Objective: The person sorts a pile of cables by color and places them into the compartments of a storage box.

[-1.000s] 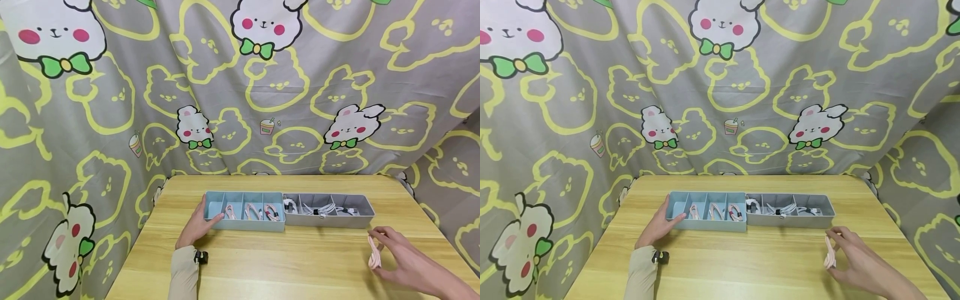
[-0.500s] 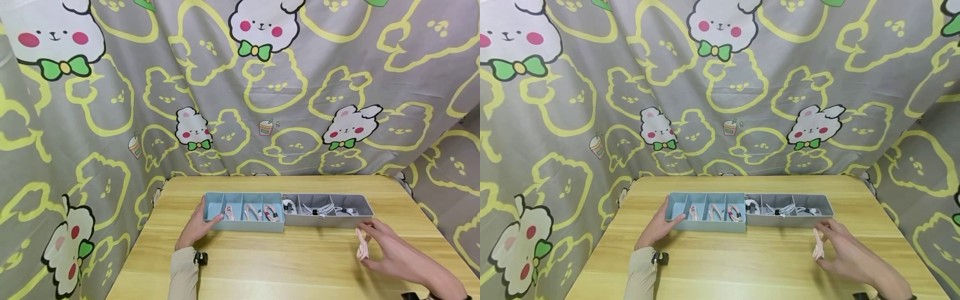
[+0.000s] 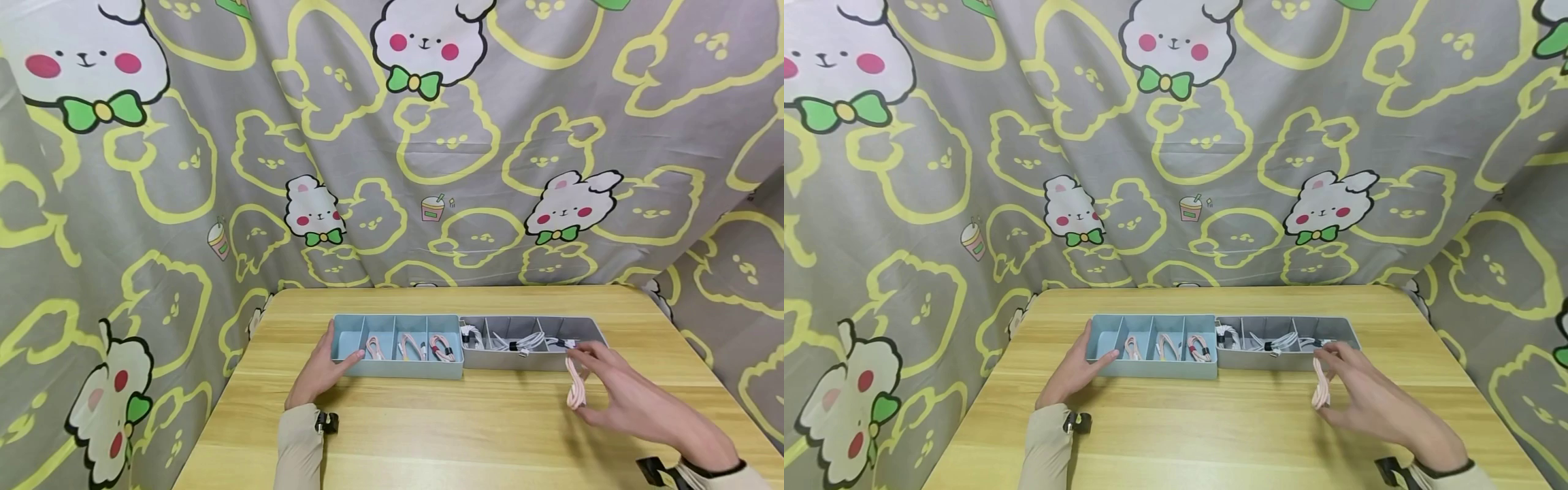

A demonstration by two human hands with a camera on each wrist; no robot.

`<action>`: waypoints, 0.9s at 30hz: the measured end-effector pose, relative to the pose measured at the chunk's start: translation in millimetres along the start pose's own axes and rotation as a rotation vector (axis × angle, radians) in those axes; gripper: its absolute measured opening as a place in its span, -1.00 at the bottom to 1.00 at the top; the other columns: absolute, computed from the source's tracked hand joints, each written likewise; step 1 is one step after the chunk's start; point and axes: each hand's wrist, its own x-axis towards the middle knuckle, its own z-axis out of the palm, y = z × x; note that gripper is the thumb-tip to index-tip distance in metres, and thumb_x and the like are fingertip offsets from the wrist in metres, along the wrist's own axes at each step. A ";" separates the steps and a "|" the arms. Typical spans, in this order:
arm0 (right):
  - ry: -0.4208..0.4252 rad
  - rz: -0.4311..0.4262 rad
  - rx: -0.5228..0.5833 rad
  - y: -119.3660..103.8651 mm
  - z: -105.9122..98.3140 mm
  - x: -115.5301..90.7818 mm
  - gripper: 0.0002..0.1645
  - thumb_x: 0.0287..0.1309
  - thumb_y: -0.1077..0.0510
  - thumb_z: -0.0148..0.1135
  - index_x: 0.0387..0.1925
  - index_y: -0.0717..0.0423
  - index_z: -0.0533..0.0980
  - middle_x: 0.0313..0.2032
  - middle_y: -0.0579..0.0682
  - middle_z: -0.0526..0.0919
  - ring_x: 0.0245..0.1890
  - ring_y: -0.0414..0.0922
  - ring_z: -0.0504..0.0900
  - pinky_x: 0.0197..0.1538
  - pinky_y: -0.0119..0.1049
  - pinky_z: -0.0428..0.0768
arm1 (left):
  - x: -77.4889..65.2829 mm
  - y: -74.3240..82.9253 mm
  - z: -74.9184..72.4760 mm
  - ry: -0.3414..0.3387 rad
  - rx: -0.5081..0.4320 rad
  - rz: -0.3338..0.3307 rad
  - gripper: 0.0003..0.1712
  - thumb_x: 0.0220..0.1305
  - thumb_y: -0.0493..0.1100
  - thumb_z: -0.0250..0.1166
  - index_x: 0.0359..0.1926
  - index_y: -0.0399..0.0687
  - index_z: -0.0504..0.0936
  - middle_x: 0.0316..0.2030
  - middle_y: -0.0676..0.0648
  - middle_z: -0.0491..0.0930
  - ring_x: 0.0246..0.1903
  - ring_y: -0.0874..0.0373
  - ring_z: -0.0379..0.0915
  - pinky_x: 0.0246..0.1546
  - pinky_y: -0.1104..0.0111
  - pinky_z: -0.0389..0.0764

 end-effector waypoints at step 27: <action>-0.160 0.017 0.109 -25.2 -2.9 42.7 -0.04 -0.12 -0.02 0.66 0.32 0.23 0.49 0.26 0.09 0.46 0.16 -0.03 0.56 0.05 -0.05 0.69 | -0.7 -0.6 -0.4 -0.007 0.002 -0.001 0.41 0.17 0.61 0.24 0.68 0.17 -0.41 0.67 -0.23 -0.17 0.63 -0.27 -0.13 0.56 -0.27 0.07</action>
